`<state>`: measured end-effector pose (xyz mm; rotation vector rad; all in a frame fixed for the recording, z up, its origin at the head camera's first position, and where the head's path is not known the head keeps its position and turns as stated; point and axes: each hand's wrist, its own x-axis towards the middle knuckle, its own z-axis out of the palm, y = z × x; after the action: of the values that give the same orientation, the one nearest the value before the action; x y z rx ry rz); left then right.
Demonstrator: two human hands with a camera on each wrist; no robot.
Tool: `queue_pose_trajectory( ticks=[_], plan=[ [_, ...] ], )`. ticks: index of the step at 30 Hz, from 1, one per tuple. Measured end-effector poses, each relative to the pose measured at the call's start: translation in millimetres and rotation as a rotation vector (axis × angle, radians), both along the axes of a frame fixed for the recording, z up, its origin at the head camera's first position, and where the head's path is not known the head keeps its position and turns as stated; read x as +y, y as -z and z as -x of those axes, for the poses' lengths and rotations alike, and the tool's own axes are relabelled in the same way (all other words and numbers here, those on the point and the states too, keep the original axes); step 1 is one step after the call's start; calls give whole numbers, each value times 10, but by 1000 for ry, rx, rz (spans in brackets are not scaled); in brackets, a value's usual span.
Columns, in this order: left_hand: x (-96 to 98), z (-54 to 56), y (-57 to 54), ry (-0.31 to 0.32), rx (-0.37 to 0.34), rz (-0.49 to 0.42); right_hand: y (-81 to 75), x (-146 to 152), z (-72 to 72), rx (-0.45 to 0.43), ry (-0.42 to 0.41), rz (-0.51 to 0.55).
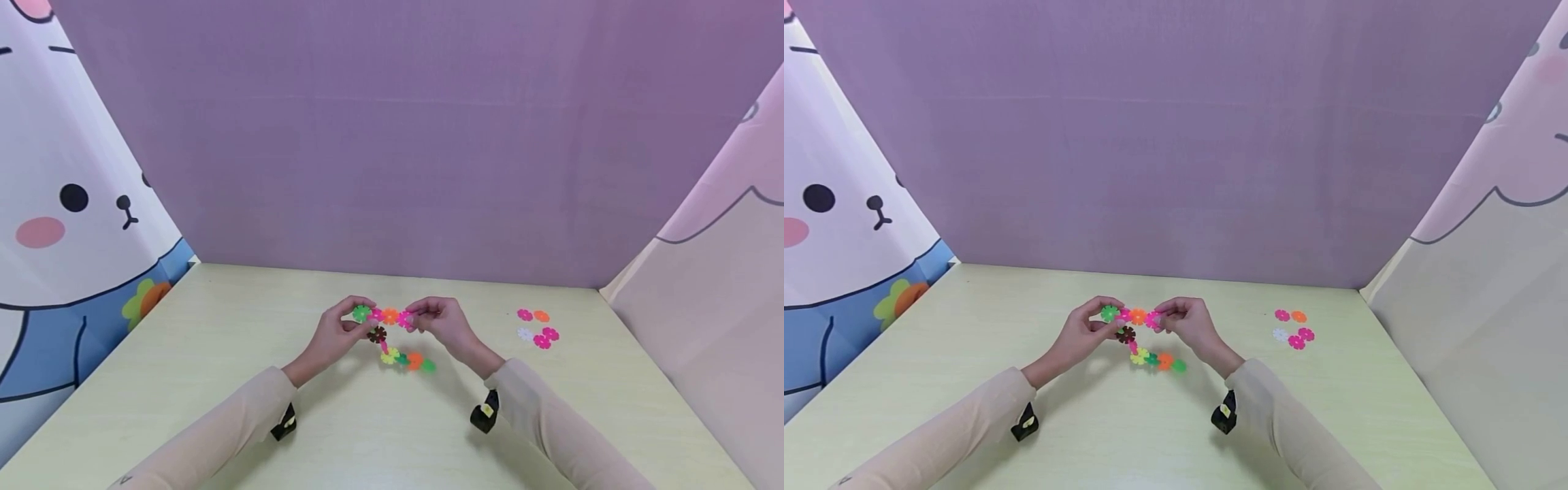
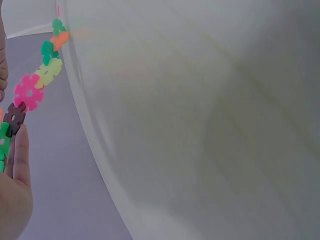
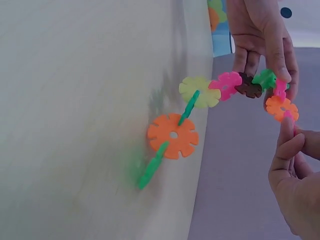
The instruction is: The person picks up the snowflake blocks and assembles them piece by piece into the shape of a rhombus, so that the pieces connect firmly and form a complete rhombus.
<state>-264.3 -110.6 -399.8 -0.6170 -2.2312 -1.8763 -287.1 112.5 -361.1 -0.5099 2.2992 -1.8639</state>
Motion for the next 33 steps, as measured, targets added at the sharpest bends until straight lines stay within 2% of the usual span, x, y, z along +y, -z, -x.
queue_pose_trajectory(
  ticks=[4,8,12,15,18,33],
  plan=[
    [-6,2,-7,-10,0,12,10,-11,-2,-16,8,17],
    [-6,-6,-30,-7,-3,30,16,-23,-1,-75,7,55],
    [16,-70,-123,9,-6,28,19,-35,5,-117,2,82],
    [33,-134,-211,12,-18,23,16,-41,13,-117,4,81],
    [37,-166,-252,8,-22,33,13,-45,21,-116,5,75],
    [37,-181,-296,-2,-15,52,26,-94,21,-122,-2,72]
  ],
)
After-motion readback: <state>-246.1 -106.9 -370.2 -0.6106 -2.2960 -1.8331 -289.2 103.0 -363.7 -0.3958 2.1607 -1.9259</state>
